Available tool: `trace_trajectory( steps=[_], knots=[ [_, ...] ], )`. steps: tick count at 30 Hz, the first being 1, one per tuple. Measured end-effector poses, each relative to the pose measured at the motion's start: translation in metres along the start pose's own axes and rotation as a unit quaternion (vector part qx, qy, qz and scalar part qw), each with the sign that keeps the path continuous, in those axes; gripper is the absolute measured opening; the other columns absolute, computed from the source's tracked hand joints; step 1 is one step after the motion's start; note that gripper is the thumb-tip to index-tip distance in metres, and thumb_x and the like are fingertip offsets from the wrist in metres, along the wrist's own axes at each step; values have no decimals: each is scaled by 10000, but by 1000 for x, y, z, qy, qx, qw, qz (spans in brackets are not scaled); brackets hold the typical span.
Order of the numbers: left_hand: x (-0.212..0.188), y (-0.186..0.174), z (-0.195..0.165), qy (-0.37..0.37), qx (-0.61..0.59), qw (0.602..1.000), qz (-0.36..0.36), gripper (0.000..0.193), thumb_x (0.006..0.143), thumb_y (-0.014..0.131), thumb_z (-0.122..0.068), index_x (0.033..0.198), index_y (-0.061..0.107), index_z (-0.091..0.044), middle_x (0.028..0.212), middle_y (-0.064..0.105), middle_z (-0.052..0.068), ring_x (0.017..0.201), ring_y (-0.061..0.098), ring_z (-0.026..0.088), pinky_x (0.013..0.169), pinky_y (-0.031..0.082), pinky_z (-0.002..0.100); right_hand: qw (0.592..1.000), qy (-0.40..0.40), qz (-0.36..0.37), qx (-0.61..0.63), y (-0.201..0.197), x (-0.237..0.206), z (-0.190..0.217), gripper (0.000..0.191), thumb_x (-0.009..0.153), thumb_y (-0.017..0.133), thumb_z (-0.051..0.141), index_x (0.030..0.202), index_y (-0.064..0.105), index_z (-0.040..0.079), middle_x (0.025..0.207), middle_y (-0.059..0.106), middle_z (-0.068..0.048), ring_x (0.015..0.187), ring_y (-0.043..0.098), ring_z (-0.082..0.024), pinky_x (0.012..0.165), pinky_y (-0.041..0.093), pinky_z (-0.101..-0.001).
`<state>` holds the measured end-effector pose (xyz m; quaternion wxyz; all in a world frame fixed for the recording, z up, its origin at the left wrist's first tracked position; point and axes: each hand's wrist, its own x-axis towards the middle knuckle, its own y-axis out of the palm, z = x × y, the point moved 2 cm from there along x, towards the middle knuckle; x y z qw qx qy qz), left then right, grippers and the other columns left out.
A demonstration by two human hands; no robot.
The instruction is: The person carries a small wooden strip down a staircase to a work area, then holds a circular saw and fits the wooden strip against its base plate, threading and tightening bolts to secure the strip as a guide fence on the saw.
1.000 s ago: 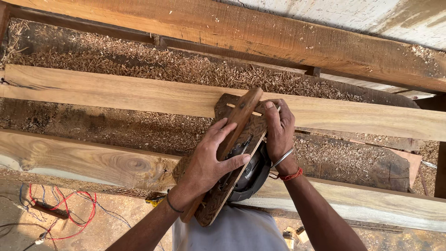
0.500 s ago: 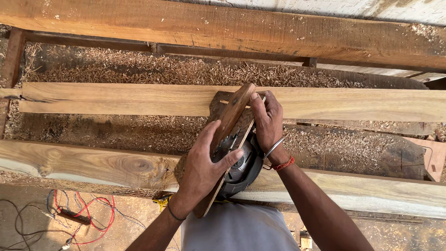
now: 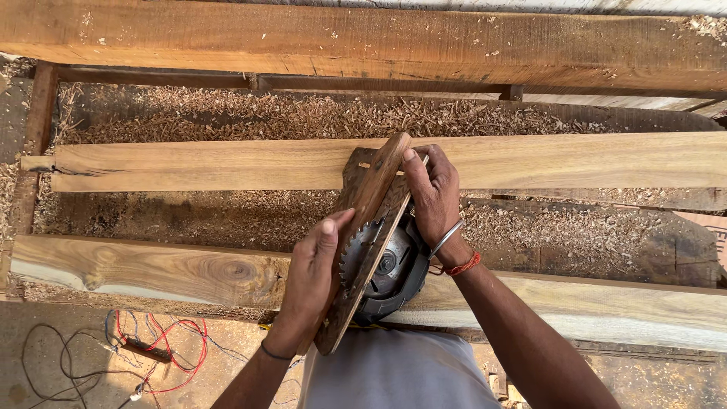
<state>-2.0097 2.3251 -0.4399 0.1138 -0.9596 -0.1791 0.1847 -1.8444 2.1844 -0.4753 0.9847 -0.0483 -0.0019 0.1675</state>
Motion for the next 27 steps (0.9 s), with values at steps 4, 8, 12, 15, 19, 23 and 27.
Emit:
trace_trajectory(
  steps=[4, 8, 12, 15, 19, 23, 27],
  knots=[
    [12, -3, 5, 27, 48, 999, 1, 494, 986, 573, -412, 1376, 651, -119, 1417, 658, 137, 1328, 615, 259, 1097, 480, 410, 1000, 3, -4, 0, 0, -1, 3, 373, 1046, 570, 382, 1001, 628, 16, 741, 488, 33, 689, 428, -53, 589, 386, -253],
    [14, -3, 11, 14, 68, 998, -5, 468, 956, 629, -380, 1352, 661, -133, 1397, 662, 126, 1307, 628, 242, 1069, 508, 403, 1000, 6, -5, -9, -1, 0, 6, 373, 1041, 568, 383, 1004, 634, 18, 728, 497, 21, 681, 433, -59, 582, 387, -260],
    [14, -2, 13, 55, 87, 995, -17, 474, 986, 606, -391, 1353, 665, -98, 1398, 667, 144, 1325, 617, 263, 1109, 473, 423, 1000, 11, -8, -12, -1, 0, 5, 376, 1040, 569, 388, 991, 640, 21, 721, 503, 21, 674, 443, -61, 577, 390, -261],
    [11, -3, 13, 51, 64, 997, -10, 585, 992, 515, -507, 1358, 654, -72, 1437, 629, 163, 1352, 600, 294, 1109, 485, 446, 1000, 4, -9, -15, 0, 0, 5, 380, 1046, 565, 388, 983, 639, 21, 719, 509, 21, 671, 446, -61, 577, 394, -261],
    [-2, -2, 11, 0, 48, 999, 19, 851, 933, 330, -722, 1422, 580, -72, 1586, 423, 175, 1451, 461, 339, 1097, 473, 485, 1000, 6, -15, -26, 0, 1, 5, 380, 1043, 566, 388, 986, 647, 20, 699, 493, 22, 650, 430, -63, 561, 377, -265],
    [-10, 9, 0, 49, 214, 975, 16, 1012, 823, 566, -744, 1530, 447, -29, 1610, 351, 239, 1503, 351, 398, 1178, 324, 546, 1000, -20, -9, -9, 0, 0, -1, 398, 1069, 569, 393, 988, 635, 9, 740, 476, 38, 689, 411, -60, 588, 368, -262],
    [-13, 22, -12, 90, 210, 974, -7, 1016, 760, 790, -557, 1495, 391, 20, 1533, 371, 297, 1443, 370, 431, 1179, 320, 508, 1000, -8, 2, 2, -4, 0, -23, 391, 1072, 547, 398, 985, 621, 25, 744, 470, 45, 688, 399, -58, 586, 357, -262]
  ],
)
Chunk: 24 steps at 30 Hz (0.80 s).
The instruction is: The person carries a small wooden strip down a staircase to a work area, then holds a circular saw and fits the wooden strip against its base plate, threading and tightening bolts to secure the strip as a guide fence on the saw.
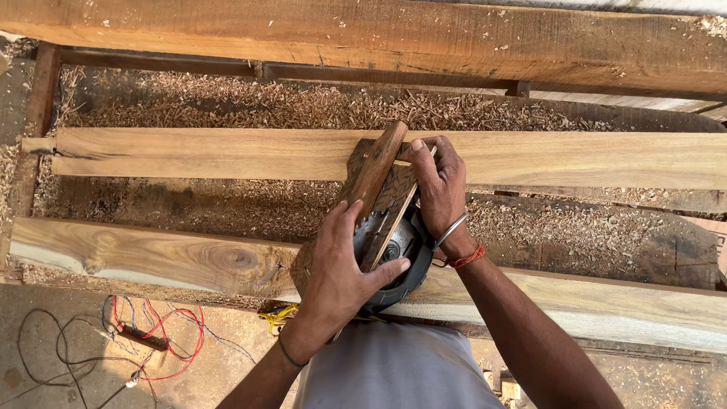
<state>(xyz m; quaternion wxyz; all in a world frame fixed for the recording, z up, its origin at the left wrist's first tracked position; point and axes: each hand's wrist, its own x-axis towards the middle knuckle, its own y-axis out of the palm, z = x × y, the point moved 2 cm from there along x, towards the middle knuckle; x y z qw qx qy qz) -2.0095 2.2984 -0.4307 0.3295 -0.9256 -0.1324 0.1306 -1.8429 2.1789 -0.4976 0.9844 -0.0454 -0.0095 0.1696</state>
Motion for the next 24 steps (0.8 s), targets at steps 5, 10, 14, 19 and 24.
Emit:
trace_trajectory(
  steps=[5, 10, 14, 19, 24],
  knots=[
    [-1, -3, -6, 0, -7, 1000, -10, 869, 849, 796, -364, 1520, 397, 17, 1549, 365, 315, 1451, 362, 452, 1191, 309, 505, 897, 43, 113, 425, -20, 5, -37, 434, 1190, 481, 291, 903, 606, -9, 821, 590, -72, 724, 546, -129, 581, 476, -245],
    [-1, -3, -5, -6, -17, 1000, -19, 850, 802, 796, -346, 1482, 442, 22, 1535, 408, 307, 1434, 417, 428, 1172, 349, 479, 912, 243, -11, 330, -43, -3, -66, 274, 937, 500, 1, 1166, 621, -90, 1157, 671, -188, 1040, 716, -213, 936, 577, -285],
    [3, -6, -6, -4, -8, 1000, -8, 852, 796, 802, -342, 1474, 448, 33, 1522, 427, 313, 1418, 440, 429, 1163, 358, 476, 910, 231, 18, 343, -47, -13, -65, 248, 982, 497, -113, 1202, 583, -188, 1198, 679, -275, 1097, 734, -279, 1006, 543, -309],
    [7, -12, -11, -34, -1, 999, 19, 882, 796, 817, -367, 1489, 432, 19, 1525, 438, 282, 1400, 473, 396, 1138, 399, 468, 932, 219, 20, 288, -43, -22, -56, 217, 987, 565, -5, 1172, 643, -88, 1104, 726, -203, 941, 745, -230, 867, 632, -313],
    [16, -41, -9, -103, -85, 990, 53, 876, 749, 809, -335, 1484, 468, -2, 1356, 623, 218, 1212, 649, 288, 1034, 518, 402, 965, 190, 31, 179, -29, -23, -45, 248, 1009, 676, 217, 1095, 698, -15, 882, 690, -89, 712, 660, -119, 609, 583, -255]
  ],
)
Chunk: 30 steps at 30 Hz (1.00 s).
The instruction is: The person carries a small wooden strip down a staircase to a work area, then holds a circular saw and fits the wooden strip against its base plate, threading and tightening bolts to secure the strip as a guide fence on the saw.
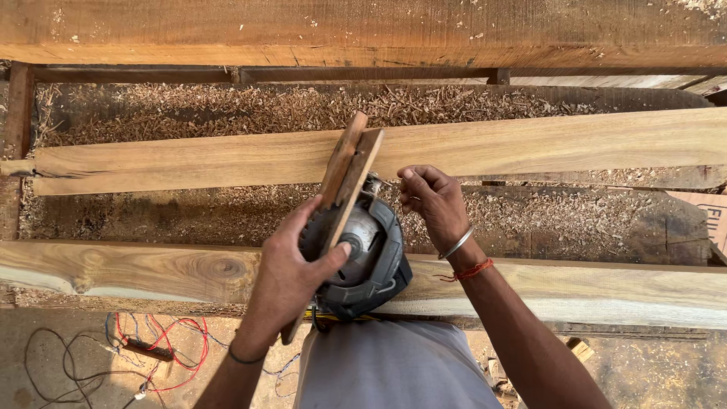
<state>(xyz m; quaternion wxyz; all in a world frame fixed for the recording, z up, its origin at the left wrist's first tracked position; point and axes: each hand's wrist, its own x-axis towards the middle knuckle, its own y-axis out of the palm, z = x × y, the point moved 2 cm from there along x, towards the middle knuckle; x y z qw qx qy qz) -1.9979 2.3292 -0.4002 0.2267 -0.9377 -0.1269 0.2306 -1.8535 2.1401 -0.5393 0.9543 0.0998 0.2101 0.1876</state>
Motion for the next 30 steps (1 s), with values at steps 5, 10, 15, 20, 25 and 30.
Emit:
trace_trajectory(
  steps=[5, 10, 15, 20, 25, 30],
  knots=[
    [11, -39, 2, -18, -115, 993, 28, 774, 748, 782, -273, 1436, 557, -1, 1154, 761, 150, 1010, 726, 191, 912, 594, 334, 995, -64, 52, -60, 35, 22, 17, 257, 1015, 658, 282, 1085, 700, 38, 806, 657, -28, 616, 569, -77, 530, 517, -233],
    [18, -55, 11, -31, -150, 987, 45, 769, 755, 789, -284, 1432, 563, 4, 1177, 749, 143, 1020, 726, 186, 919, 600, 337, 937, -219, 88, -258, 79, 44, 24, 277, 962, 671, 231, 1175, 691, 55, 819, 666, -21, 650, 597, -108, 564, 525, -266],
    [21, -60, 19, -42, -182, 981, 43, 781, 745, 805, -281, 1430, 568, 10, 1201, 736, 142, 1056, 712, 186, 946, 584, 340, 902, -320, 57, -283, 92, 54, 9, 215, 1009, 678, 231, 1094, 714, 36, 859, 651, -25, 722, 615, -124, 627, 523, -288],
    [22, -60, 19, -30, -188, 981, 46, 771, 764, 803, -263, 1441, 560, 15, 1231, 724, 135, 1079, 685, 176, 958, 566, 343, 989, -13, 138, -58, 89, 69, -5, 375, 1106, 594, 316, 941, 643, -17, 721, 492, -1, 590, 426, -101, 493, 374, -268],
    [22, -62, 18, -31, -177, 983, 43, 757, 769, 795, -270, 1430, 566, 17, 1205, 734, 149, 1068, 710, 183, 953, 585, 345, 990, -94, 87, -64, 90, 55, 10, 340, 1064, 569, 376, 1003, 617, 45, 694, 497, 46, 568, 433, -52, 460, 385, -244],
    [22, -63, 18, -42, -166, 984, 45, 754, 762, 792, -267, 1429, 568, 7, 1169, 746, 155, 1034, 724, 188, 928, 599, 353, 972, -152, 68, -163, 92, 45, 19, 444, 1078, 549, 429, 1019, 710, 19, 678, 480, 33, 590, 431, -63, 490, 368, -257]
  ],
)
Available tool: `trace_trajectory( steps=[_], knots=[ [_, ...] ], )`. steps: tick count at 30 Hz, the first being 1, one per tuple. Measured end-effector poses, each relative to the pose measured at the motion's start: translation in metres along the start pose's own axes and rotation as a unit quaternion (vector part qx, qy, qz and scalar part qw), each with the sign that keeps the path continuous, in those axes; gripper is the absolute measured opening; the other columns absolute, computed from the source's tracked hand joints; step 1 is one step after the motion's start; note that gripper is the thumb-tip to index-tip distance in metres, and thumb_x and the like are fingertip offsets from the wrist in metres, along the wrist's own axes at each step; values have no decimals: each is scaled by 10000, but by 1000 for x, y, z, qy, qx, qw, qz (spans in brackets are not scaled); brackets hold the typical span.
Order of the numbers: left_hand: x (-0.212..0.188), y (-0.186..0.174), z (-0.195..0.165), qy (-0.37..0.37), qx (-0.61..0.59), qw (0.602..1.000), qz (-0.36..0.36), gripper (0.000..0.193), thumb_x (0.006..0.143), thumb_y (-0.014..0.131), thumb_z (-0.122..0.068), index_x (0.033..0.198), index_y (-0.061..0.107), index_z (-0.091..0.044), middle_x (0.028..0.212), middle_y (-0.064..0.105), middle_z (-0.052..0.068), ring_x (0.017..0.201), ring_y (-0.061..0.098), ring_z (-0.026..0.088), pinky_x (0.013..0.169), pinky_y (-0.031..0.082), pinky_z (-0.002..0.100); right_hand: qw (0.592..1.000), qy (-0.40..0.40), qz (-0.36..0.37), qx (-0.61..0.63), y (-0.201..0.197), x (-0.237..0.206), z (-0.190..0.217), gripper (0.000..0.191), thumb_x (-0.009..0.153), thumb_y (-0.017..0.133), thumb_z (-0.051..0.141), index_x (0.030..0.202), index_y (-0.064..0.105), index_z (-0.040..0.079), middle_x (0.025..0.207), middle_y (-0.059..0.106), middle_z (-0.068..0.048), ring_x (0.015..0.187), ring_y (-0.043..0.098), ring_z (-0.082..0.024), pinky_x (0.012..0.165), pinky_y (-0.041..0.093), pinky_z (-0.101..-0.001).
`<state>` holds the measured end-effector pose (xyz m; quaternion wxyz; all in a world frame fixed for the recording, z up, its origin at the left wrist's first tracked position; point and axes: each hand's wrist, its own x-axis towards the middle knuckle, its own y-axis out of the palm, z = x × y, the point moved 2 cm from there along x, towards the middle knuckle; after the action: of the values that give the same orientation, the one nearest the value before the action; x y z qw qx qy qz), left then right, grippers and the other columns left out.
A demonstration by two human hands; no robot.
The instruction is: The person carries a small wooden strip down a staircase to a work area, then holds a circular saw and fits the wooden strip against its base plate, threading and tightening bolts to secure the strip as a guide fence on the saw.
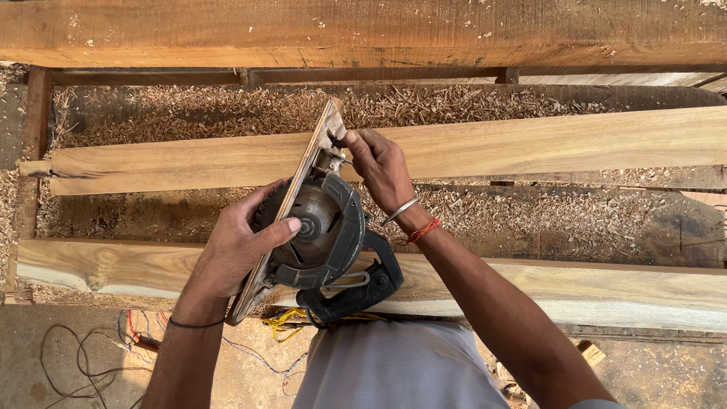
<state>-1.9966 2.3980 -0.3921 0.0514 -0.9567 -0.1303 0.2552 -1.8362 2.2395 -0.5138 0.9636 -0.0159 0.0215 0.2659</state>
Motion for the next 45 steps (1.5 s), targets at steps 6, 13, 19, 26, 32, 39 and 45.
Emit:
trace_trajectory(
  steps=[6, 13, 19, 26, 32, 39, 45],
  knots=[
    [-1, 0, -2, 21, -34, 999, 12, 722, 779, 791, -252, 1413, 581, 22, 1196, 736, 144, 1051, 708, 176, 940, 586, 345, 1000, -13, 11, -6, 1, 5, -7, 362, 1047, 594, 397, 1107, 707, 58, 674, 543, 53, 575, 452, -37, 464, 376, -234],
    [-1, -1, -2, 27, -27, 999, 16, 705, 781, 792, -249, 1398, 592, 27, 1186, 739, 131, 1040, 702, 160, 935, 583, 334, 933, 182, 126, 285, 0, 10, -9, 252, 1029, 644, 323, 935, 646, 89, 616, 444, 74, 471, 327, -32, 401, 255, -222],
    [-1, -2, -2, 19, -22, 999, 13, 709, 778, 790, -257, 1399, 593, 23, 1182, 740, 126, 1030, 701, 157, 925, 581, 332, 966, 162, 97, 177, 2, 11, -5, 287, 1029, 618, 340, 891, 646, 90, 610, 445, 85, 473, 334, -24, 396, 248, -216],
    [-2, 1, -4, 17, 14, 1000, 5, 722, 771, 793, -282, 1398, 595, 16, 1162, 758, 131, 1035, 718, 165, 927, 585, 328, 876, 259, 145, 381, -3, 20, -15, 233, 1037, 630, 253, 882, 644, 81, 604, 407, 96, 484, 315, -29, 416, 242, -213],
    [-5, 2, -6, 25, -33, 999, 19, 720, 784, 784, -280, 1406, 591, 27, 1188, 744, 147, 1052, 706, 172, 937, 577, 336, 930, 196, 126, 283, 4, 13, -12, 292, 1046, 597, 322, 855, 613, 102, 594, 426, 78, 482, 336, -43, 406, 266, -212],
    [-1, 0, -4, 18, -14, 1000, 13, 733, 768, 788, -278, 1405, 576, 16, 1188, 743, 147, 1055, 715, 182, 930, 592, 344, 901, 219, 130, 350, 4, 18, -26, 285, 1062, 593, 307, 886, 611, 83, 627, 426, 88, 501, 332, -37, 418, 269, -198],
    [-1, 1, -2, 35, -3, 999, 18, 727, 776, 792, -266, 1402, 575, 33, 1192, 742, 152, 1068, 709, 183, 942, 585, 344, 822, 308, 145, 456, 1, 22, -29, 230, 1082, 576, 253, 967, 624, 60, 641, 415, 104, 523, 332, -23, 415, 249, -183]
  ],
)
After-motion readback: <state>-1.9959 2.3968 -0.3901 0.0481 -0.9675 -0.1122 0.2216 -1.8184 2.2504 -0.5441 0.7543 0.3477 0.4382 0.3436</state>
